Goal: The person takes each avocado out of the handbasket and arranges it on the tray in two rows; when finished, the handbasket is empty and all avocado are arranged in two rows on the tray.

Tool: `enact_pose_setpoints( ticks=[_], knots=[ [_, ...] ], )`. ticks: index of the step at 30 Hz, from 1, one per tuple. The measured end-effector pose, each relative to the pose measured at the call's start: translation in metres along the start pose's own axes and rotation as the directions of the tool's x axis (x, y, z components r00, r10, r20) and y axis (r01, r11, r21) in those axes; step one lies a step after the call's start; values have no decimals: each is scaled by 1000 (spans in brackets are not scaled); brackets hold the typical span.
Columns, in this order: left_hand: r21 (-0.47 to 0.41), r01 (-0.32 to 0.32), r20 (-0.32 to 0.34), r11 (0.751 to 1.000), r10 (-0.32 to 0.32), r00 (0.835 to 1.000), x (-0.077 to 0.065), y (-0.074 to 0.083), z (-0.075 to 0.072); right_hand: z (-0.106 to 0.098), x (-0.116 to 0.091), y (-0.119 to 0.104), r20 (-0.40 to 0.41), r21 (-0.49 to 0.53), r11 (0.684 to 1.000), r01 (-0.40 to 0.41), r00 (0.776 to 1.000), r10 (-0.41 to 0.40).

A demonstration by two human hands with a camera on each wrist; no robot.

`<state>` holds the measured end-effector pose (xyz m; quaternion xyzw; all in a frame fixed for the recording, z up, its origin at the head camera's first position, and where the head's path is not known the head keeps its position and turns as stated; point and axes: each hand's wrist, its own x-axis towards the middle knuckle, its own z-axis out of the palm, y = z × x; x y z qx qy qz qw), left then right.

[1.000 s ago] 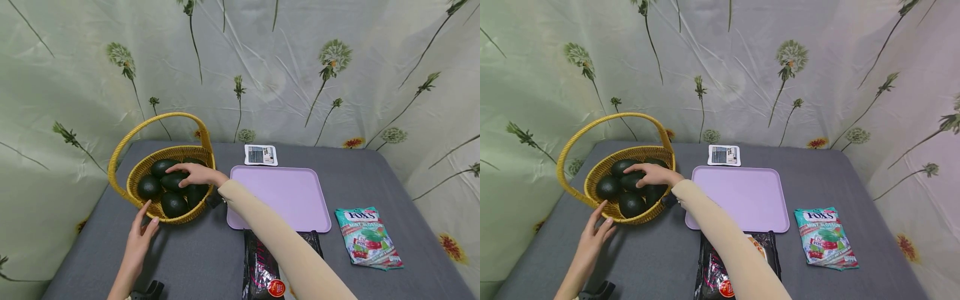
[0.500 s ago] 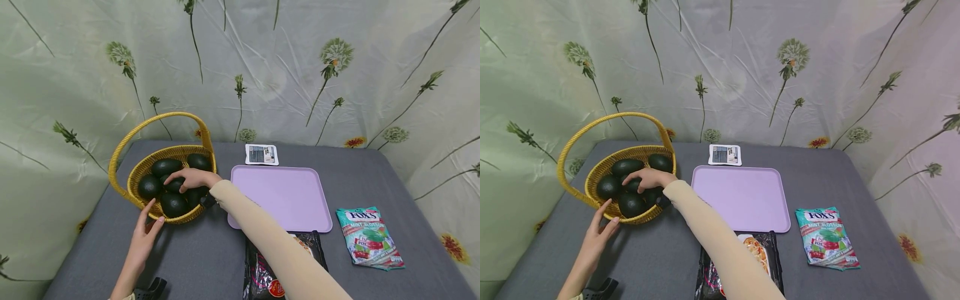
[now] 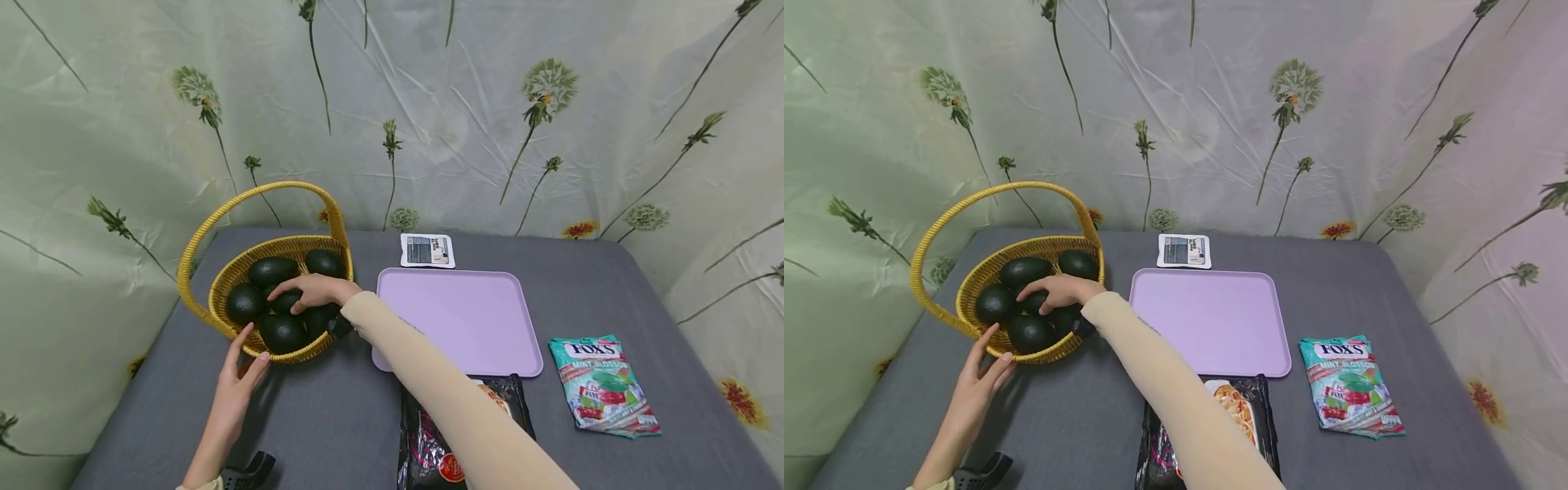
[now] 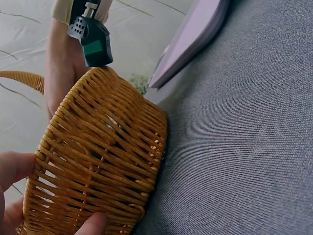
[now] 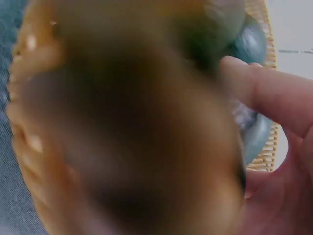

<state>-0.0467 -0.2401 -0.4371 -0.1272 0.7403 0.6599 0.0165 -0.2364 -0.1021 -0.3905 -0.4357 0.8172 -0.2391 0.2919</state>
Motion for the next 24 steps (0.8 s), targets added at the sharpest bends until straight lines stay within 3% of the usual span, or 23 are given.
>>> enact_pose_setpoints(
  ticks=[3, 9, 16, 20, 24],
  knots=[
    [-7, -8, -1, 1000, 8, 1000, 1, -1, 0, 2, 2, -1, 5, -13, 1000, 26, 1000, -26],
    [-3, -23, 2, 1000, 23, 1000, 2, -2, 0, -3, -3, -2, -93, -31, 995, 93, 991, -95],
    [10, -32, -10, 999, 32, 999, 3, -4, 1, -29, -35, 10, -210, 87, 958, 272, 945, -249],
    [12, -36, -16, 999, 36, 999, 3, -4, 0, -40, -65, 31, -268, 203, 936, 287, 936, -229],
    [29, -30, -18, 999, 31, 999, 2, -3, -1, -45, -98, 57, -330, 315, 916, 249, 933, -140]
  ],
)
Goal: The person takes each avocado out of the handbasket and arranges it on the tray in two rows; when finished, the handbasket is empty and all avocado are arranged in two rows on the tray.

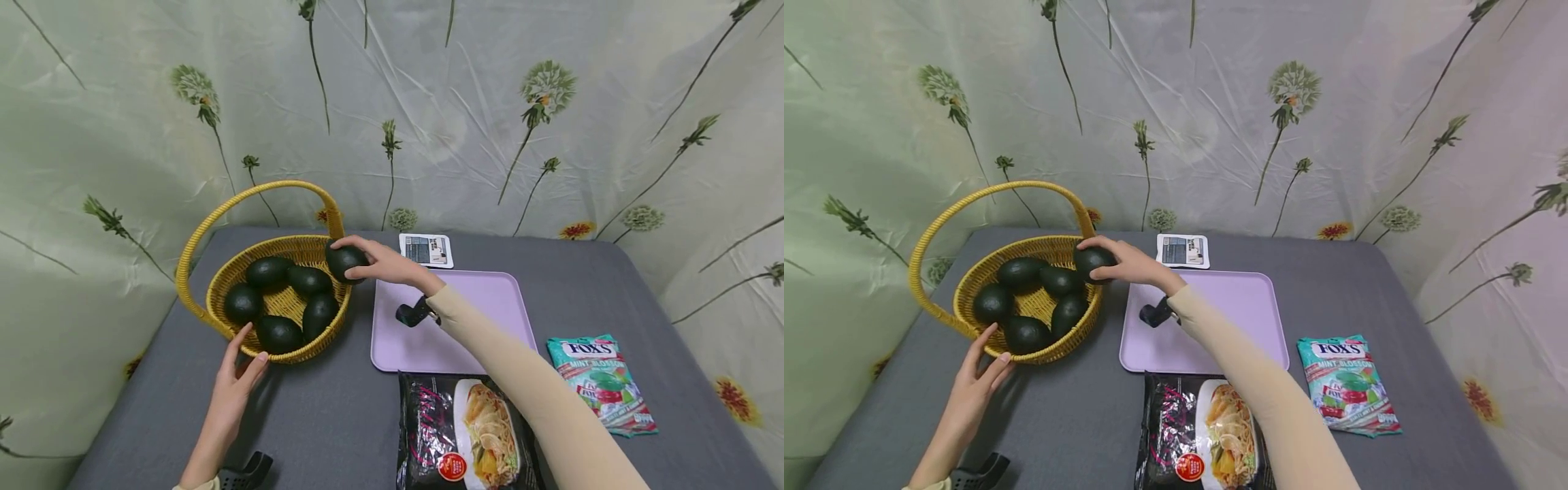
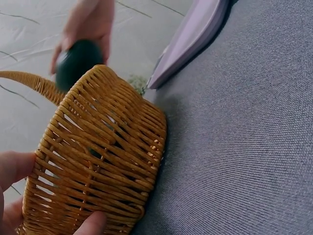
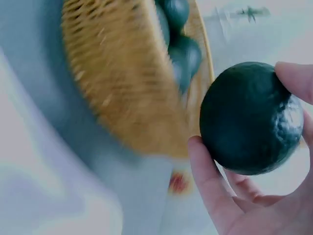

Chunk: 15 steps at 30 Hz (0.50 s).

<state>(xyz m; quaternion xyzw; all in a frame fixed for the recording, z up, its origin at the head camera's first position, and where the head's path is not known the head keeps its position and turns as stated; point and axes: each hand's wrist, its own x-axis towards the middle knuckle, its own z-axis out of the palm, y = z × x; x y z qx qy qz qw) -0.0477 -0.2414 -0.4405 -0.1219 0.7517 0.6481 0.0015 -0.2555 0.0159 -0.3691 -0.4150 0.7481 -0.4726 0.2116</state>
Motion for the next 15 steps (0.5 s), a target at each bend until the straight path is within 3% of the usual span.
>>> enact_pose_setpoints(
  ticks=[3, 8, 15],
  knots=[
    [15, 10, -3, 1000, -10, 1000, 0, 2, -1, -11, -23, 13, -88, 34, 995, -96, 991, 99],
    [26, 7, -1, 1000, -7, 1000, -1, 3, -2, -16, -53, 34, -182, 89, 964, -252, 947, 265],
    [22, 18, -2, 1000, -18, 1000, 0, 2, 0, -11, -69, 57, -224, 72, 938, -339, 911, 346]
  ],
)
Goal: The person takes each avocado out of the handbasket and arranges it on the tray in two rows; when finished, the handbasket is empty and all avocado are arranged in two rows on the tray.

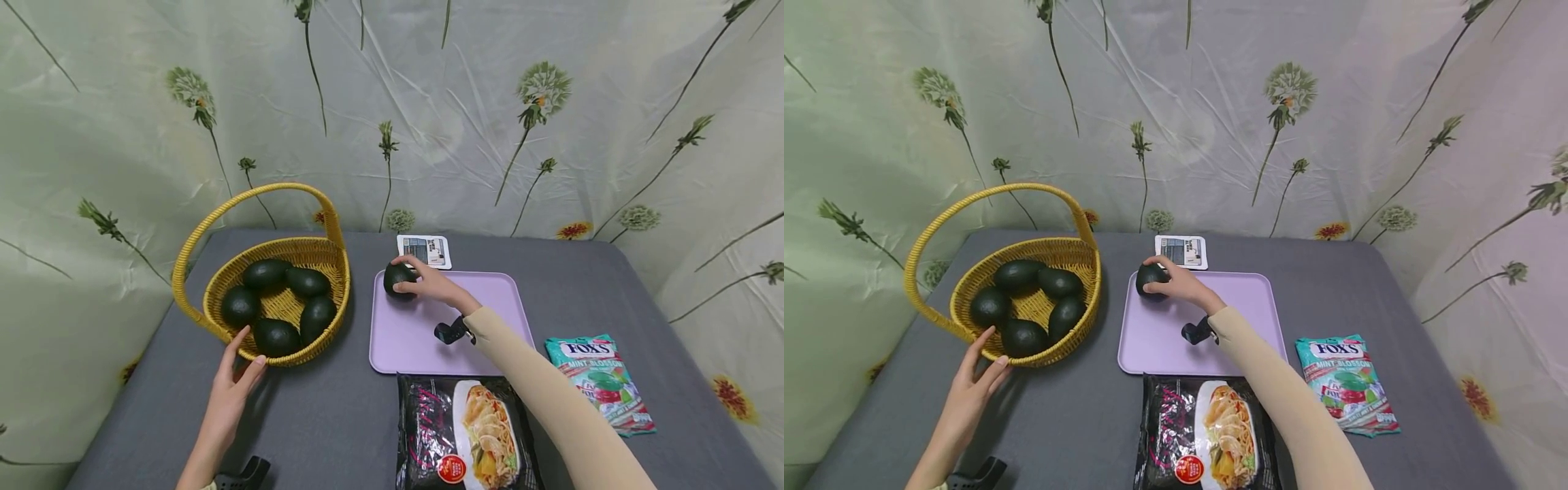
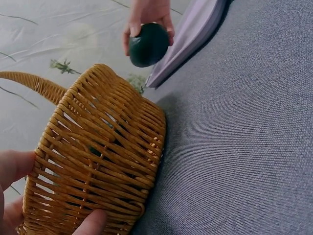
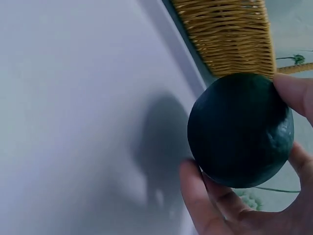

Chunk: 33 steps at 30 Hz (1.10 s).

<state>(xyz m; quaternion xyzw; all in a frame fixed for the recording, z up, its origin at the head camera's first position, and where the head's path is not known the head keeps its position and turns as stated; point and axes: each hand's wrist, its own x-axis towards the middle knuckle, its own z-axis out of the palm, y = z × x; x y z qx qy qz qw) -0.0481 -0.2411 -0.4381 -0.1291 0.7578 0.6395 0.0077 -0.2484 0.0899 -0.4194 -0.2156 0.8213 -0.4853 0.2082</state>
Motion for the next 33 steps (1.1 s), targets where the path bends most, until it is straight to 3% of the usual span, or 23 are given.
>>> enact_pose_setpoints(
  ticks=[11, 20, 33],
  knots=[
    [1, -23, -10, 1000, 23, 1000, -1, 0, 2, 15, 4, 7, -43, -12, 1000, -21, 999, 20],
    [-8, -27, -11, 1000, 27, 1000, -1, -1, 2, 12, -1, 3, -31, -40, 999, -22, 999, 21],
    [1, -30, -17, 1000, 30, 999, -1, -1, 4, 6, -1, 10, 4, 68, 998, 10, 1000, -11]
  ],
)
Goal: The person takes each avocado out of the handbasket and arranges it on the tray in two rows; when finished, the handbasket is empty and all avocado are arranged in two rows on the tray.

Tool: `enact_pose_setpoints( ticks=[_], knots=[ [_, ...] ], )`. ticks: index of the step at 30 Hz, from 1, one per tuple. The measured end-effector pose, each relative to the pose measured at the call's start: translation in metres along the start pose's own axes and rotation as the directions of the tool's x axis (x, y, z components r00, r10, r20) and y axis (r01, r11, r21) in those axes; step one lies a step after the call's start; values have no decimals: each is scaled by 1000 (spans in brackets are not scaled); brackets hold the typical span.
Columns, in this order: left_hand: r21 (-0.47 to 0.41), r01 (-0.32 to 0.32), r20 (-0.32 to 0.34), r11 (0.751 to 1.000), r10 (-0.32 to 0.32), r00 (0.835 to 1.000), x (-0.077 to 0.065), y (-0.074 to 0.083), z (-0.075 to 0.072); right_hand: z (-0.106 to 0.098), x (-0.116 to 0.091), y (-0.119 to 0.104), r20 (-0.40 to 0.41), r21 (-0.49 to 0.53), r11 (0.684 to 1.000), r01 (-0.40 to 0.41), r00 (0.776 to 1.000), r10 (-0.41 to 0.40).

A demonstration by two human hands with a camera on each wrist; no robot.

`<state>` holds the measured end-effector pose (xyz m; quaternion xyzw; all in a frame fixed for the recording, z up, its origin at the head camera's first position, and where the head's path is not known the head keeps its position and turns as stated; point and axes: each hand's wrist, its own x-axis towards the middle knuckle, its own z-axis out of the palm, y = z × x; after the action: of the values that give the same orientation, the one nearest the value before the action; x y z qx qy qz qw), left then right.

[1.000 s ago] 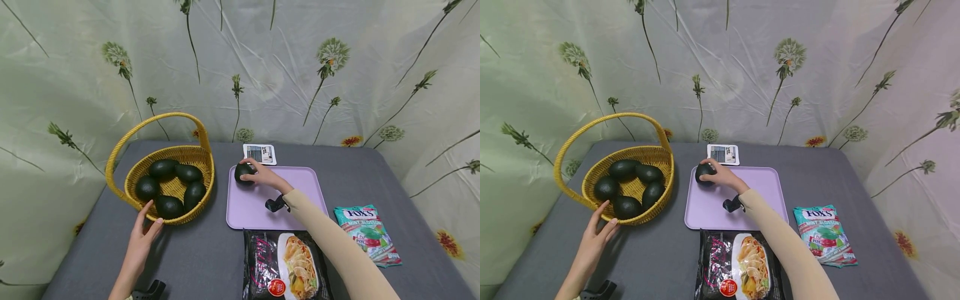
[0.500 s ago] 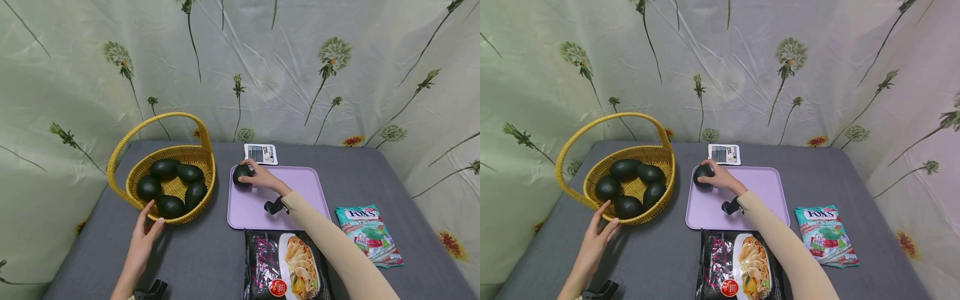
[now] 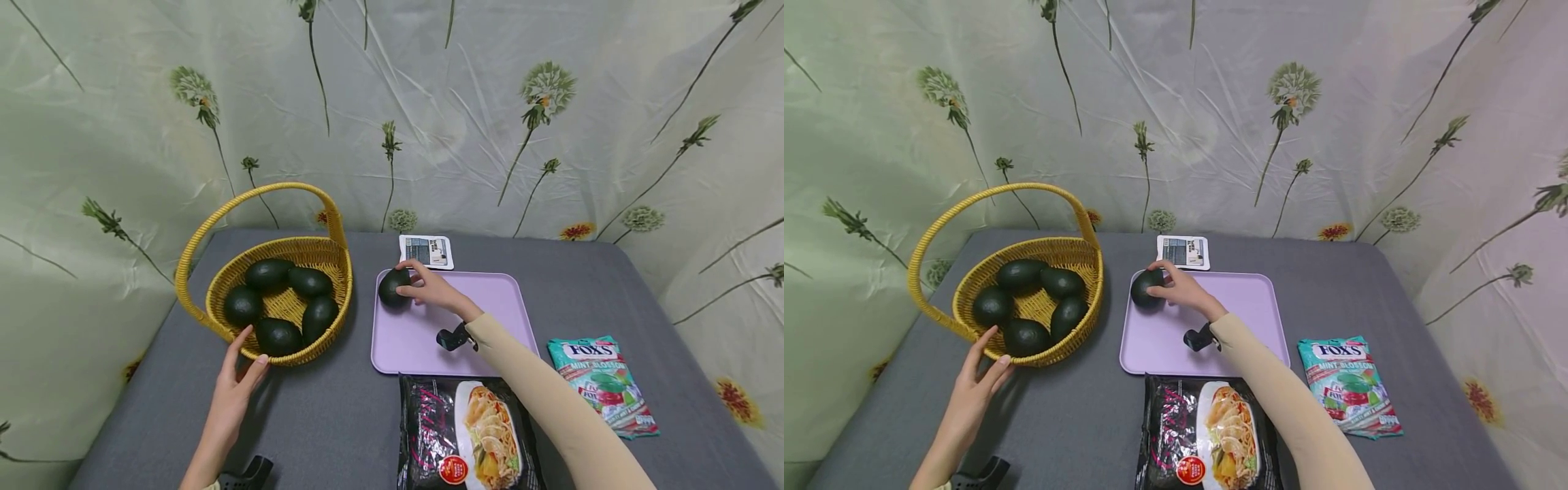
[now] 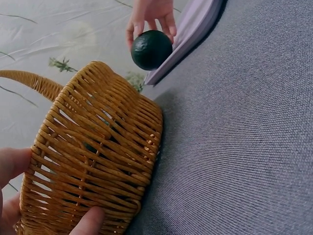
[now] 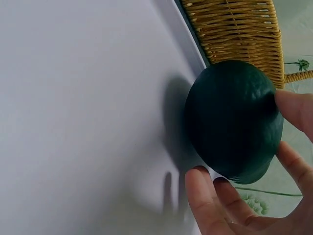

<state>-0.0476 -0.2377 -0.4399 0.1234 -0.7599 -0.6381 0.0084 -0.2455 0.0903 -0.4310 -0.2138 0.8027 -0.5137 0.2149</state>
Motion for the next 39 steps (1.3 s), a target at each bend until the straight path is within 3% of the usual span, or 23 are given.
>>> enact_pose_setpoints(
  ticks=[3, 7, 10, 16, 39],
  knots=[
    [3, -2, 1, 1000, 2, 1000, 0, 0, -1, -1, -6, -14, 15, 16, 1000, -15, 1000, 15],
    [3, -6, -3, 1000, 6, 1000, 0, -1, -2, 4, -4, -17, -8, -16, 1000, -26, 1000, 26],
    [-7, -13, -1, 1000, 13, 1000, 0, -2, -2, 7, 4, -4, -37, -37, 999, -21, 999, 20],
    [-11, -8, 4, 1000, 8, 1000, 1, -2, -2, 5, 4, 0, -53, -28, 999, -32, 998, 31],
    [3, -13, 5, 1000, 13, 1000, 1, -3, -1, -9, -5, 1, -44, -49, 999, 2, 999, -4]
  ],
)
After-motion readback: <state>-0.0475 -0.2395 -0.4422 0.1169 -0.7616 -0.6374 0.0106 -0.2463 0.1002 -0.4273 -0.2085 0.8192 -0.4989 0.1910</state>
